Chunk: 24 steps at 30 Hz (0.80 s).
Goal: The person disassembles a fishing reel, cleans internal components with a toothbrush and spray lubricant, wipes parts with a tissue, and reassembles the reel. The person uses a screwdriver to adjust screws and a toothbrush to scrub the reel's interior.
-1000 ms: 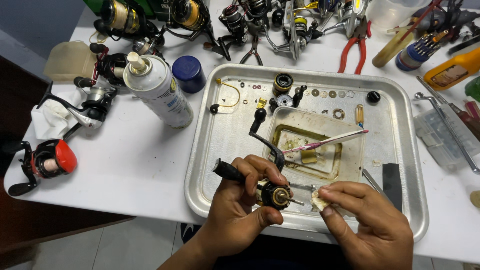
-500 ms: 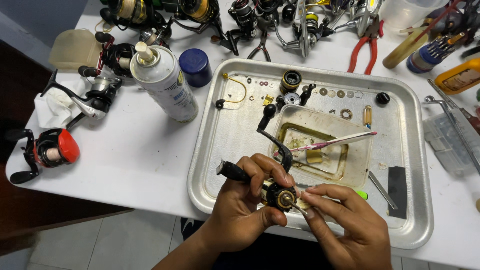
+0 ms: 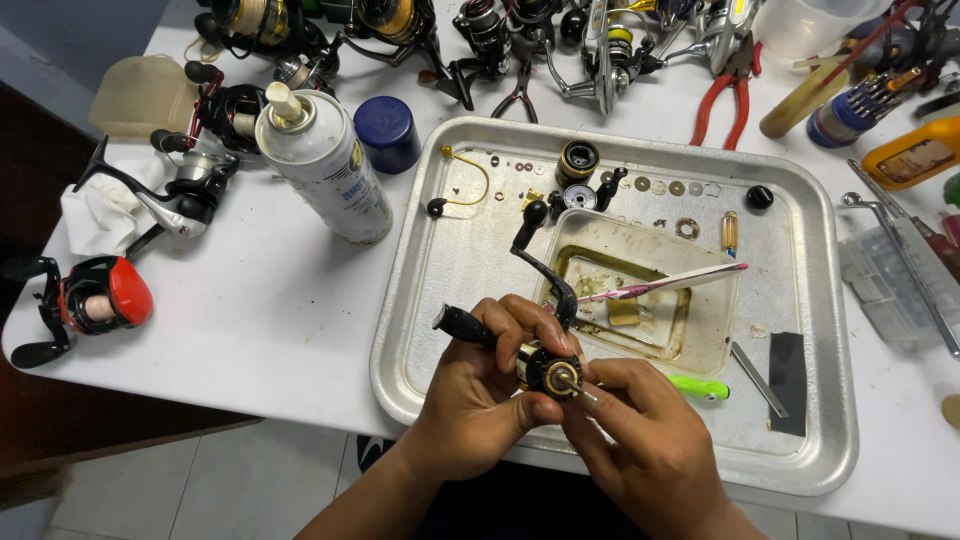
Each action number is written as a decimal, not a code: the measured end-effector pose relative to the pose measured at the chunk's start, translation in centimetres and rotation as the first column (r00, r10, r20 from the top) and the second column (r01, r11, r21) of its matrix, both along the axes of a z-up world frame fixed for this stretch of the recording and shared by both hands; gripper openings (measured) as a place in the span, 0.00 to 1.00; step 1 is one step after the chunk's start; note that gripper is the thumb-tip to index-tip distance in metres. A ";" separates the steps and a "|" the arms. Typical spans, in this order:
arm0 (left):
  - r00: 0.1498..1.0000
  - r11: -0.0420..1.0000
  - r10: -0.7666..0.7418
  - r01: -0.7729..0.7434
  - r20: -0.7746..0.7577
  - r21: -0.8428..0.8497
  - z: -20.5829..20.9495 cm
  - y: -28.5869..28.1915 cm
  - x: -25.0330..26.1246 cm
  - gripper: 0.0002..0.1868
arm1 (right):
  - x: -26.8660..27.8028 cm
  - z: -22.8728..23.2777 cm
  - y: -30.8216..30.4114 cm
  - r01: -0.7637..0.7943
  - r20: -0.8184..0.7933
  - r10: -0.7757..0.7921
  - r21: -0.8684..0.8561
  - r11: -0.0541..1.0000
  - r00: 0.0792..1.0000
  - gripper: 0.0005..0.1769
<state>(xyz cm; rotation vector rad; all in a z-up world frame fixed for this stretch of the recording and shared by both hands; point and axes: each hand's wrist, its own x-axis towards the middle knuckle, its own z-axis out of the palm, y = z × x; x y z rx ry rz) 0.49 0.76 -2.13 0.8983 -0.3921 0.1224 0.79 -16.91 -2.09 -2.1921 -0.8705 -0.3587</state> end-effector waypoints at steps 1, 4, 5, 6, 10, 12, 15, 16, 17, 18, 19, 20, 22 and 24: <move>1.000 0.999 -0.010 0.010 -0.016 -0.037 -0.1 0.0 0.1 0.22 | 0.1 -0.1 0.1 0.003 0.005 -0.003 -0.017 1.000 1.000 0.07; 0.999 0.999 0.018 -0.017 -0.029 0.032 -0.2 0.2 0.3 0.21 | 0.2 0.0 0.5 0.007 0.011 -0.007 -0.023 1.000 1.000 0.09; 0.999 0.999 0.015 -0.014 -0.029 0.030 -0.5 0.2 0.4 0.21 | 0.2 -0.1 0.6 0.010 0.012 -0.010 -0.026 1.000 1.000 0.09; 0.997 0.997 0.047 -0.044 -0.057 0.065 -0.7 0.2 0.4 0.20 | 0.3 -0.2 0.6 -0.024 -0.012 0.023 -0.032 0.999 1.000 0.10; 0.989 0.982 0.125 -0.112 -0.083 0.151 -1.7 0.4 0.9 0.19 | 0.4 -0.1 0.8 -0.124 -0.088 0.120 -0.035 0.992 0.989 0.11; 0.990 0.984 0.116 -0.103 -0.082 0.145 -1.6 0.4 0.9 0.19 | 0.4 -0.7 0.5 -0.129 -0.105 0.125 -0.027 0.991 0.987 0.09; 0.993 0.994 0.076 -0.068 -0.086 0.085 -1.8 0.4 0.8 0.20 | 0.2 -0.7 0.2 -0.076 -0.096 0.075 0.002 0.997 0.993 0.12; 0.995 0.999 0.042 -0.039 -0.089 0.030 -1.9 0.4 0.8 0.21 | 0.2 -0.6 0.1 -0.015 -0.070 0.016 0.022 1.000 0.997 0.14; 0.995 0.999 0.043 -0.040 -0.089 0.030 -1.9 0.4 0.8 0.21 | 0.3 0.7 0.0 -0.016 -0.070 0.017 0.023 1.000 0.997 0.14; 0.997 1.000 0.021 -0.021 -0.080 0.004 -2.0 0.4 0.8 0.22 | 0.5 1.9 -0.1 0.044 -0.057 -0.042 0.036 0.998 0.997 0.11; 0.998 1.000 0.000 -0.002 -0.069 -0.022 -2.1 0.4 0.7 0.23 | 0.6 3.1 -0.2 0.104 -0.044 -0.102 0.050 0.993 0.994 0.09; 0.998 1.000 0.001 -0.003 -0.070 -0.021 -1.9 0.4 0.7 0.23 | 0.6 3.5 -0.5 0.103 -0.045 -0.101 0.051 0.993 0.994 0.09; 0.998 1.000 -0.022 0.021 -0.061 -0.020 -1.8 0.3 0.7 0.22 | 0.6 4.4 -1.1 0.215 -0.160 -0.175 0.282 0.935 0.972 0.06; 0.998 1.000 -0.021 0.022 -0.061 0.011 -1.6 0.0 0.6 0.22 | 0.5 4.0 -1.7 0.187 -0.122 -0.156 0.312 0.931 0.980 0.09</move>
